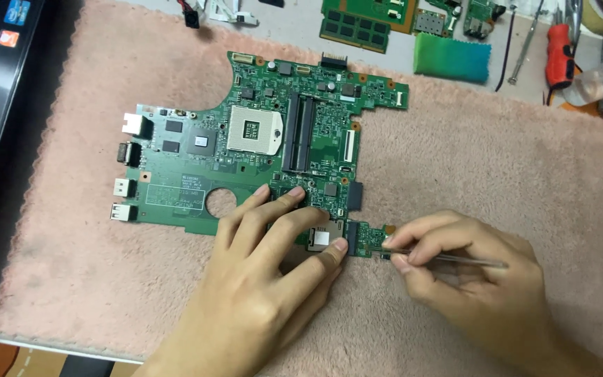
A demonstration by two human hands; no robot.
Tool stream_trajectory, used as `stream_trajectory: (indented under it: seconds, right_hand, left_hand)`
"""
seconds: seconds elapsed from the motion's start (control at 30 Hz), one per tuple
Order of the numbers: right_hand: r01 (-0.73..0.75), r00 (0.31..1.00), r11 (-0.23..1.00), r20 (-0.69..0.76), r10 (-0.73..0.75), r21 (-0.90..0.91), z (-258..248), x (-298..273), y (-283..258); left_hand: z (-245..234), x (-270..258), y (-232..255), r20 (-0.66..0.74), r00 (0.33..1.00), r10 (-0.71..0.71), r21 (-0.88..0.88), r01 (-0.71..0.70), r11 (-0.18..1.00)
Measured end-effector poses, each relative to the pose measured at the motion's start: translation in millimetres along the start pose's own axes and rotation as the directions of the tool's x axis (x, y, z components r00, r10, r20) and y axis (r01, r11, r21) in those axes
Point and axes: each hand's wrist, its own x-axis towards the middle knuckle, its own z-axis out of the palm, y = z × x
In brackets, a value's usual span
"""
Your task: The person uses tweezers to carefully remove small components from a green laptop motherboard. After removing the parts, they use a brush to sweep dust and debris off the circuit board surface.
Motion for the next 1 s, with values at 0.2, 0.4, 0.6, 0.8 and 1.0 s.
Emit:
stream_trajectory:
  seconds: [0.2, 0.4, 0.6, 0.8, 1.0]
  right_hand:
    - [0.099, 0.994, 0.994, 0.044, -0.098, -0.034, 3, 4, -4]
    - [0.123, 0.991, 0.992, 0.054, -0.121, -0.038, 4, 5, -3]
    - [0.015, 1.000, 1.000, 0.004, -0.015, 0.006, 2, 1, -4]
    - [-0.188, 0.964, 0.977, -0.207, 0.164, -0.099, 13, -16, -28]
    - [-0.244, 0.922, 0.940, -0.358, 0.148, -0.239, 42, -26, -50]
  left_hand:
    - [1, -1, -1, -0.004, 1.000, 0.004, -0.005, -0.004, 1.000]
    - [1, -3, -2, -0.001, 1.000, 0.009, -0.007, -0.009, 1.000]
    - [0, -2, -1, 0.007, 1.000, 0.006, -0.001, -0.006, 1.000]
    - [-1, 3, 4, 0.025, 0.998, -0.052, -0.021, 0.053, 0.998]
    - [6, 4, 2, -0.035, 0.996, -0.084, -0.017, 0.084, 0.996]
